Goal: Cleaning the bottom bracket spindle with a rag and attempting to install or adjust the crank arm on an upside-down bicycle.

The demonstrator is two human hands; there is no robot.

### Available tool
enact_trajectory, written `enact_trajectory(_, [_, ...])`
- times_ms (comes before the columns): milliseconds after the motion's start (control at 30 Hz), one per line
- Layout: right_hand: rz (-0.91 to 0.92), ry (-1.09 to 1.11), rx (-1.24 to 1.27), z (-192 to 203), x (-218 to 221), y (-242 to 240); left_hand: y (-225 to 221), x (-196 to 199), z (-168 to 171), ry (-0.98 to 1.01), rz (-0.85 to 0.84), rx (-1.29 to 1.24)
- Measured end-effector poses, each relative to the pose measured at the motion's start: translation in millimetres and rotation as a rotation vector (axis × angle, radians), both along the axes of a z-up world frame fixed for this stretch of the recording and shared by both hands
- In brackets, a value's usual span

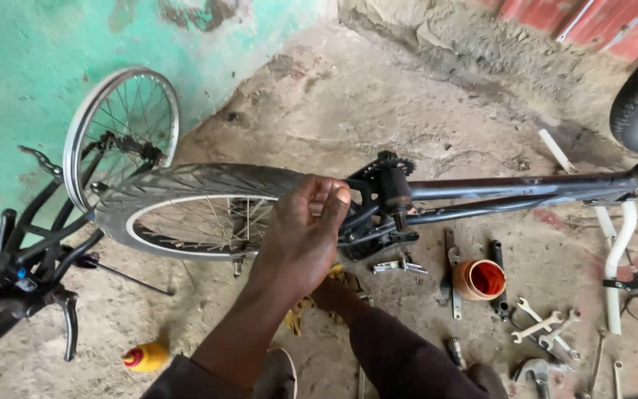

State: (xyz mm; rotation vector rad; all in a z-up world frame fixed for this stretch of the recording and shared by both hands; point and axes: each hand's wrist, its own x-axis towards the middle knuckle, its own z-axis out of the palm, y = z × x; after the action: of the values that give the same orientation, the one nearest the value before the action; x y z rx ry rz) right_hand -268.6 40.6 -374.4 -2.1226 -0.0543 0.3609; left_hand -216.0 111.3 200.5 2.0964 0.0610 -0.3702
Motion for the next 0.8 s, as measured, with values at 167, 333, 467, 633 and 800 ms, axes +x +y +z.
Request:
enact_trajectory(167, [-0.131,-0.112,-0.029,82.1,-12.7,-11.2,-6.0,-24.4,33.6,-0.131,-0.013,-0.073])
enact_trajectory(333, [-0.265,0.31,0.556,308.2,-62.1,-11.6,-3.0,-23.6,40.2,-0.171,-0.142,0.02])
enact_trajectory(467, [-0.081,0.053,0.62,405.0,-65.7,-38.2,1.6,-52.2,79.4,-0.212,-0.243,-0.067])
enact_trajectory(633, [-0.054,0.07,0.582,611.0,-103.6,-80.4,-4.3,-76.8,77.4,-0.108,-0.172,-0.54])
enact_trajectory(800, [-0.103,-0.038,0.884,651.1,-125.0,-125.1,-18.9,-136.8,70.2,0.021,-0.127,-0.662])
